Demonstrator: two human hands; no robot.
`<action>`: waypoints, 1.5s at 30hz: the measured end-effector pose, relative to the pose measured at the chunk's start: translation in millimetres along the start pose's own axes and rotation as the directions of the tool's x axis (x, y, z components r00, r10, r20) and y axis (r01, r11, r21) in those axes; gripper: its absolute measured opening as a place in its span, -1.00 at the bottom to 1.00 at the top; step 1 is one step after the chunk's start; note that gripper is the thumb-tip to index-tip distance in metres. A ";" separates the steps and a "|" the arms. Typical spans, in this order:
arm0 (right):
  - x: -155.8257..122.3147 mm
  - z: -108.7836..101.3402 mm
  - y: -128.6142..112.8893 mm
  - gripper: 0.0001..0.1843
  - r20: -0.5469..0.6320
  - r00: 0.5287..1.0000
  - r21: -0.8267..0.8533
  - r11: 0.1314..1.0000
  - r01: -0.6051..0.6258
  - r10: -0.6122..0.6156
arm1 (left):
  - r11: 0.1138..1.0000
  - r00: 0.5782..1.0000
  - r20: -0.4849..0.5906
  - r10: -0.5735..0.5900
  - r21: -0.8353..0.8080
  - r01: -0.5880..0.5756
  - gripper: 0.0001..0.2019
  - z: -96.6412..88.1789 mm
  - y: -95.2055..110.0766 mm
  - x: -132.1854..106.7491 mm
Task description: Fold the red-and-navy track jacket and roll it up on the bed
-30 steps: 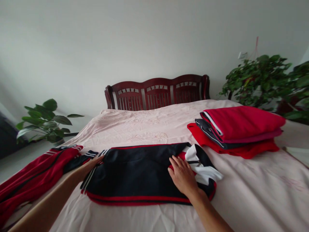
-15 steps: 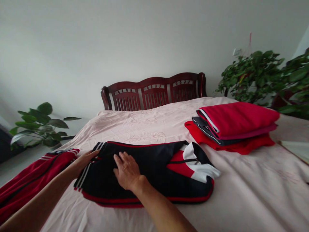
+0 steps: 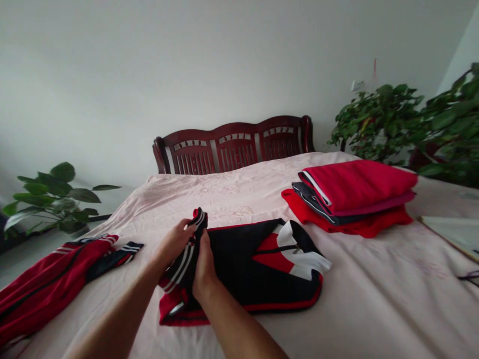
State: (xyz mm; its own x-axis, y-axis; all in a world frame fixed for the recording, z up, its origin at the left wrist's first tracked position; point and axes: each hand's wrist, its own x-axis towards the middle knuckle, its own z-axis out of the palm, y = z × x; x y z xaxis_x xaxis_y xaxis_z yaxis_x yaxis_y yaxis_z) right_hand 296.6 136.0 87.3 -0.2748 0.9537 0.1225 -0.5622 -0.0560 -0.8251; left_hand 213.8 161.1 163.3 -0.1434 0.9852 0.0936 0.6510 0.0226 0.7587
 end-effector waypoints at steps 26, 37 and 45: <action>-9.9 -195.6 -122.9 -0.54 -0.389 0.919 -0.611 0.731 -0.305 0.058 | 0.817 0.770 0.334 0.543 0.002 -0.577 -0.64 100.3 40.6 -75.1; 15.8 -132.2 -105.5 -0.61 0.073 0.997 -0.976 -0.206 0.075 0.016 | 0.649 0.772 0.313 0.553 0.419 -0.635 -0.21 126.3 -45.8 -115.8; 76.3 -91.6 -107.5 -0.58 0.110 0.994 -0.935 -0.340 0.104 0.001 | 0.518 0.705 0.247 0.665 0.527 -0.673 -0.42 135.3 -47.9 -119.5</action>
State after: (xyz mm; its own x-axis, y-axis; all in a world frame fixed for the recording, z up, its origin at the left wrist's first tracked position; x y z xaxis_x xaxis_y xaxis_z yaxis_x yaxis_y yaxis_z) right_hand 407.6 241.9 134.8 -0.3599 0.9151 0.1817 0.8914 0.3948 -0.2226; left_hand 300.6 65.2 28.5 0.5160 0.7515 0.4110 0.8269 -0.5623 -0.0101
